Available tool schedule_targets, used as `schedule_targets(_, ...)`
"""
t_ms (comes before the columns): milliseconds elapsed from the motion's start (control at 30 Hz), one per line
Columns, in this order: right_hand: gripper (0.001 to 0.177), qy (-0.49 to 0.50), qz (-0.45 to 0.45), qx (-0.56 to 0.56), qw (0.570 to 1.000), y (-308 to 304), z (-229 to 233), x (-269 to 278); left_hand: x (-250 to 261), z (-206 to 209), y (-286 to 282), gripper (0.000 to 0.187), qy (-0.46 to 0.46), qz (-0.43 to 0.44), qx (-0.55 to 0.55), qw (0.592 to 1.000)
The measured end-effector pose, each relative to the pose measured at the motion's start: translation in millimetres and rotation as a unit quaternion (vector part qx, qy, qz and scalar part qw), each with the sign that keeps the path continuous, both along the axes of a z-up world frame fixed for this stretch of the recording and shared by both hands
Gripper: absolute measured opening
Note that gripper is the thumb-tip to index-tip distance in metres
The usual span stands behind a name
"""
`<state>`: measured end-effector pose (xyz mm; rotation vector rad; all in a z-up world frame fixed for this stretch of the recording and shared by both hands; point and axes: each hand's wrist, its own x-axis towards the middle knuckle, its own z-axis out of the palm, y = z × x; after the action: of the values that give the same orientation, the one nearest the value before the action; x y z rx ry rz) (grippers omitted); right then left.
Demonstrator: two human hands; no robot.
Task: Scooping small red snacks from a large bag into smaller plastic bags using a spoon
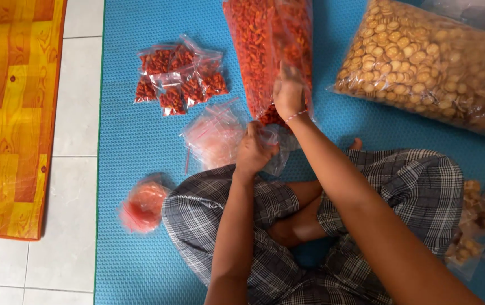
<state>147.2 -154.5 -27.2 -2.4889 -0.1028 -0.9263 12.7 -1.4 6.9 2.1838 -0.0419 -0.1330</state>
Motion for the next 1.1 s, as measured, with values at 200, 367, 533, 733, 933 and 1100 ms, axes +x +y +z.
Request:
schedule_targets(200, 0.013, 0.299, -0.039, -0.022, 0.953, -11, -37, 83, 2, -6, -1, 0.070, 0.015, -0.020, 0.016, 1.000)
schedule_targets(367, 0.028, 0.285, 0.032, -0.120, 0.951, -7, 36, 21, 4, -13, -5, 0.069, 0.000, -0.016, -0.002, 1.000)
schedule_targets(533, 0.045, 0.285, 0.077, -0.147, 0.944, -16, 59, -28, 3, -9, -8, 0.068, 0.003, -0.028, -0.004, 1.000)
schedule_targets(733, 0.048, 0.063, 0.074, -0.249, 0.964, -29, 15, -40, 0, -11, -5, 0.071, -0.003, -0.020, -0.009, 1.000)
schedule_targets(933, 0.053, 0.088, 0.082, -0.284, 0.951, -48, -80, -39, 0, 5, -9, 0.074, 0.016, -0.022, -0.011, 1.000)
schedule_targets(1100, 0.055, 0.120, 0.080, -0.304, 0.942, -48, -104, -46, -4, 17, -10, 0.092, 0.040, -0.045, 0.008, 0.998)
